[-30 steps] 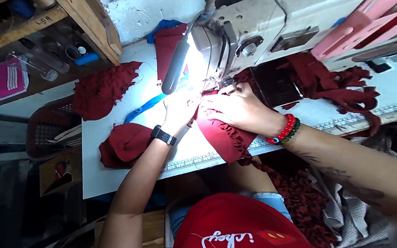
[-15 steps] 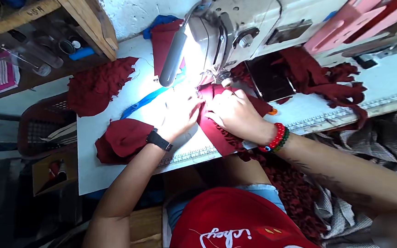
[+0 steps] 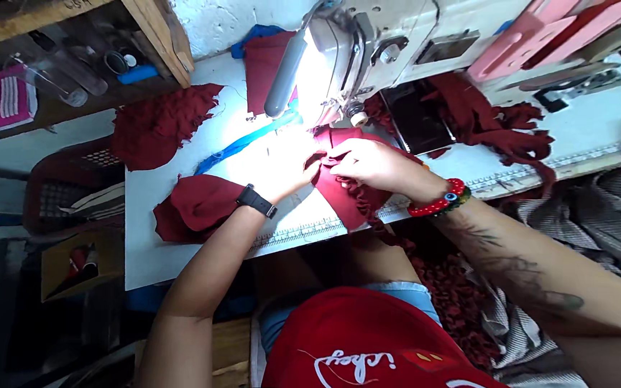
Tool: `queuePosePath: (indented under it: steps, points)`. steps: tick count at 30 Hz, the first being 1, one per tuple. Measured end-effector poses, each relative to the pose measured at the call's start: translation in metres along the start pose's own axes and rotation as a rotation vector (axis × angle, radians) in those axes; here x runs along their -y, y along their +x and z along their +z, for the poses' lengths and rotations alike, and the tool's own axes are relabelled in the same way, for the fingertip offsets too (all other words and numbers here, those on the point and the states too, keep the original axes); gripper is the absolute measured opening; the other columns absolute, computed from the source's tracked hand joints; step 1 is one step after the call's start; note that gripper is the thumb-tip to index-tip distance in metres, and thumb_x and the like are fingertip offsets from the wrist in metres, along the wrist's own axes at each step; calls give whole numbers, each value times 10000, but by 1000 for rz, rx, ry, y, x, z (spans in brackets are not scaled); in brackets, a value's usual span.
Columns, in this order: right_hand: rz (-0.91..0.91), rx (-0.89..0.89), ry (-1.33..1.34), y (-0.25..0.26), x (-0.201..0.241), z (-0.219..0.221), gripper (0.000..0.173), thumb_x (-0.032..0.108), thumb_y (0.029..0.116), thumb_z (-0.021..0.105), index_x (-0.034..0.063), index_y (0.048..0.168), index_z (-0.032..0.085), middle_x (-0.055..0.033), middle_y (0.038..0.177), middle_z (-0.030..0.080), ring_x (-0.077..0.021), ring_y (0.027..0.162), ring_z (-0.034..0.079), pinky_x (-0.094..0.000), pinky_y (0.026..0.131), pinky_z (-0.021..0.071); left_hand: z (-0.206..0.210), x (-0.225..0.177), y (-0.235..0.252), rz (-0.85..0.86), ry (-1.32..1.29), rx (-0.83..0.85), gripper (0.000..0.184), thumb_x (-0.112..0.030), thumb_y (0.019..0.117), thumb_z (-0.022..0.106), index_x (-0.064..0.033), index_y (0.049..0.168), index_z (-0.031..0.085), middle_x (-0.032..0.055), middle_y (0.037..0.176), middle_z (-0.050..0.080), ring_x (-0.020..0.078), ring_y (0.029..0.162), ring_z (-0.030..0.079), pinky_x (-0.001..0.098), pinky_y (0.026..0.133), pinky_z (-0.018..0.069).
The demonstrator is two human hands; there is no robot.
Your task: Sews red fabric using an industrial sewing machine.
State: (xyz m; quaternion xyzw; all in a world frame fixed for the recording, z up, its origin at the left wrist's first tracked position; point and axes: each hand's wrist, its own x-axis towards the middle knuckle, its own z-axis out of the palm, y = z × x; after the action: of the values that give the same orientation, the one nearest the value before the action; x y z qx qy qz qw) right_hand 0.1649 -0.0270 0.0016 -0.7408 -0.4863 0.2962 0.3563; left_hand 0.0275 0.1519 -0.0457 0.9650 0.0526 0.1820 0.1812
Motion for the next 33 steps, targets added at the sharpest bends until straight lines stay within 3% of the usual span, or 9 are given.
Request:
queuePosePath:
  steps: [3,6,8,11,15,19,24,27,33]
  points:
    - [-3,13,-14,0,5,-1,234,101,1025,598,75,1256,627,-64,758,655,-107,552,565,-277,518,489,-3,-1,0,18,-41,-44,236,-216,1019,580,-109,1109,769,107,1164,730,269,1172,657,489,1041,473]
    - [-148,8,-281,4,5,1,303,151,972,687,52,1256,659,-158,1089,709,-288,1003,684,-514,890,542,-4,-1,1,27,-73,-70,256,-204,1036,551,-62,1056,763,122,1125,734,277,1148,664,493,1039,468]
    - [-230,-33,-398,9,-1,3,241,159,997,647,23,1188,704,-192,1136,702,-355,1106,665,-555,985,505,-4,0,3,43,-31,-58,270,-212,1044,531,-72,1047,762,112,1098,734,269,1120,670,481,1015,479]
    - [-235,-100,-393,23,-8,-1,290,235,1047,540,51,977,754,-147,982,701,-303,1003,667,-523,905,509,-7,-1,6,34,33,-10,253,-251,1010,568,-99,1066,763,108,1112,729,292,1139,659,526,1013,471]
    - [-115,-72,-262,36,-11,-6,279,211,1074,513,63,1026,746,-92,927,710,-195,847,681,-443,811,559,-11,-6,9,-12,31,-24,233,-265,988,619,-94,1025,771,122,1082,730,323,1126,658,568,981,466]
    - [-64,-63,-186,39,-11,-2,254,257,1030,615,50,1092,748,-130,1082,719,-238,1036,671,-490,949,511,-10,-1,8,-3,-11,-89,267,-250,1020,571,-89,969,777,116,1081,740,304,1131,661,543,998,454]
    - [-127,-206,-240,38,-18,16,223,284,956,705,85,1054,724,-116,990,722,-268,946,690,-532,849,537,-9,2,7,-55,-52,-46,296,-273,1041,538,-102,1023,780,100,1162,730,278,1205,632,535,1064,427]
    - [-213,-294,-462,22,-9,27,120,148,949,660,90,1051,683,-151,820,682,-357,757,685,-570,612,506,-8,3,4,-45,-49,-34,285,-273,1045,542,-120,1050,783,91,1176,728,267,1203,633,545,1073,409]
    - [-309,-243,-738,-4,-2,49,187,121,999,569,16,1053,715,-188,993,656,-362,810,685,-525,610,545,-16,-4,-10,66,29,17,184,-134,985,602,-91,1062,762,117,1253,687,299,1232,608,519,1066,435]
